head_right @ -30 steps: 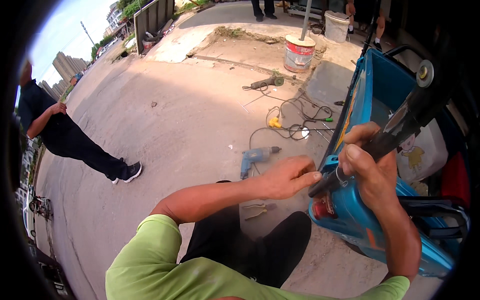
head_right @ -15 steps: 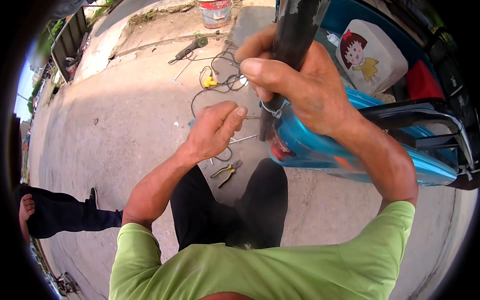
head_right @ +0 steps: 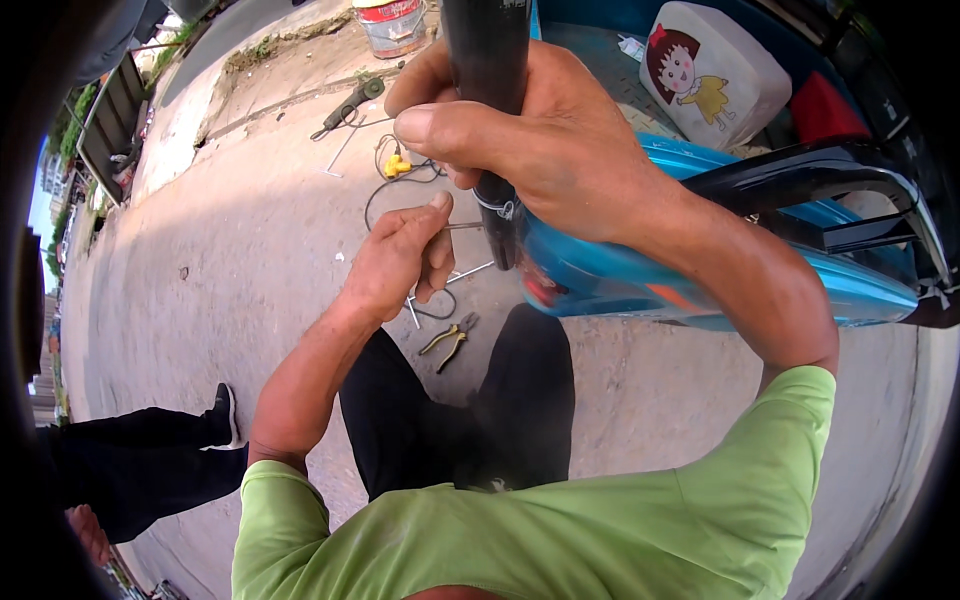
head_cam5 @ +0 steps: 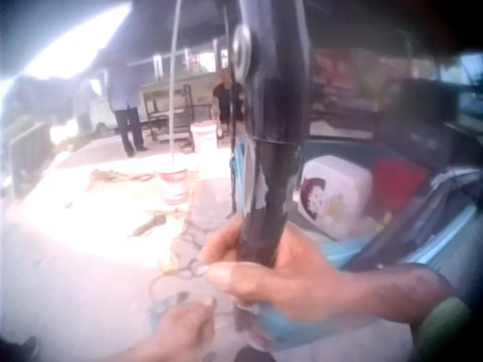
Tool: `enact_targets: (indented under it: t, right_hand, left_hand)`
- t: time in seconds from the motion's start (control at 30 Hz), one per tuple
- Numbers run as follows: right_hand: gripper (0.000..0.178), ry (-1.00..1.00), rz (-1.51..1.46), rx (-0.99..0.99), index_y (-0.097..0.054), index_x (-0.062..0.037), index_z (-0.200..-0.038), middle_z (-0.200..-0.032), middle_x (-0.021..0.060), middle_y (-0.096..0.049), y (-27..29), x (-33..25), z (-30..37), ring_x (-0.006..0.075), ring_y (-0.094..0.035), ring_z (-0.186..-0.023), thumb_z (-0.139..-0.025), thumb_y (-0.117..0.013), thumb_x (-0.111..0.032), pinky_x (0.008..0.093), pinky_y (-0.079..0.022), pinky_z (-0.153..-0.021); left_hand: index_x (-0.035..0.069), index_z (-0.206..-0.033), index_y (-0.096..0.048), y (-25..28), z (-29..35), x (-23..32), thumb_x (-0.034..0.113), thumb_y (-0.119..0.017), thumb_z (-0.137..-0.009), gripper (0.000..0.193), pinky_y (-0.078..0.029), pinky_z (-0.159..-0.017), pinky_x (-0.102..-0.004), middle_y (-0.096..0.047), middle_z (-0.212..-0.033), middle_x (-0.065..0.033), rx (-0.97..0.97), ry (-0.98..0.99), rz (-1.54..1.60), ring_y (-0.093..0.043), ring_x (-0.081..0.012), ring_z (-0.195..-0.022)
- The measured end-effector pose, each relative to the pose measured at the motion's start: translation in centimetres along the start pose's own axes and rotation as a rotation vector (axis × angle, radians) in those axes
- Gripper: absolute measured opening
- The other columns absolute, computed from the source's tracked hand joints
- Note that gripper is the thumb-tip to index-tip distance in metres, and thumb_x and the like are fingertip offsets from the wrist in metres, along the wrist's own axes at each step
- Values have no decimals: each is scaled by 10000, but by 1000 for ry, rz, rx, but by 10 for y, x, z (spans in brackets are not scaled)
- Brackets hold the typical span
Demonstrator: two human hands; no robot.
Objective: The person aligns a black pole onto the mount of a cargo cart, inserts a metal rod through the mounting hole, and then inserts a small metal pin into the bracket by hand to secure the pole.
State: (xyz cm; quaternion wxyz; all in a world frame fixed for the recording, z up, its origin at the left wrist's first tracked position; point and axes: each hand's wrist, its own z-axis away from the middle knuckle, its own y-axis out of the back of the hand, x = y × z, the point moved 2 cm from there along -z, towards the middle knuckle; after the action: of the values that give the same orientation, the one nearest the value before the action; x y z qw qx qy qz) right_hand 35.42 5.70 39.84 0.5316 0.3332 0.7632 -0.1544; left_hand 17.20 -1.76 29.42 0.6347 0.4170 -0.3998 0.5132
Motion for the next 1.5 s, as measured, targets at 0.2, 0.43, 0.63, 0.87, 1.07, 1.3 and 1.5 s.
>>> enact_targets:
  t: [0.2,0.43,0.63,0.87,1.07,1.3,1.5]
  right_hand:
    - [230,31,34,-27,-630,-36,-1153,-755,15,-565,-1,1,-1,81,-565,-705,-997,-635,-204,244,-467,-652]
    - [257,43,59,-44,-629,-39,-1153,-754,16,-571,1,1,-1,77,-566,-701,-992,-642,-239,244,-470,-644]
    - [256,23,47,-14,-637,-42,-1137,-757,17,-579,-1,0,1,78,-568,-701,-983,-652,-246,246,-468,-643]
    - [252,17,67,-25,-637,-33,-1129,-753,16,-573,2,-2,-1,94,-572,-702,-969,-666,-226,249,-461,-658]
    - [282,22,4,34,-640,-17,-1099,-742,-10,-543,-6,9,-5,80,-541,-692,-956,-665,-259,262,-446,-653]
    - [404,-22,-193,-32,-574,-26,-1155,-738,19,-474,14,11,5,137,-487,-713,-954,-629,-372,345,-439,-754]
    - [195,-10,-162,58,-525,-56,-1075,-722,1,-450,-6,15,1,89,-462,-651,-973,-600,-205,270,-412,-685]
  left_hand:
    - [25,-765,-582,-8,-1,-18,433,-494,-1078,522,-446,-523,-277,-578,-648,-53,332,-675,-462,-519,-167,-518]
    - [12,-787,-588,-8,3,-11,393,-506,-1084,490,-449,-549,-283,-560,-660,-45,100,-114,4,-549,-152,-559]
    - [25,-770,-576,-5,-2,-14,414,-494,-1086,508,-460,-554,-292,-577,-656,-47,184,-261,-183,-539,-128,-553]
    - [38,-720,-557,-12,-4,-15,366,-517,-1078,487,-435,-520,-292,-574,-627,-50,375,-703,-307,-526,-133,-528]
    - [57,-632,-544,-2,8,-1,460,-446,-1074,606,-403,-464,-274,-547,-551,-48,91,-13,39,-493,-125,-451]
    - [22,-1127,-580,31,91,8,398,-626,-990,403,-521,-793,-494,-635,-1025,-199,406,-626,-743,-650,-393,-939]
    - [38,-1273,-583,135,233,-31,343,-673,-983,431,-531,-807,-416,-678,-1026,-146,494,-88,-934,-676,-289,-944]
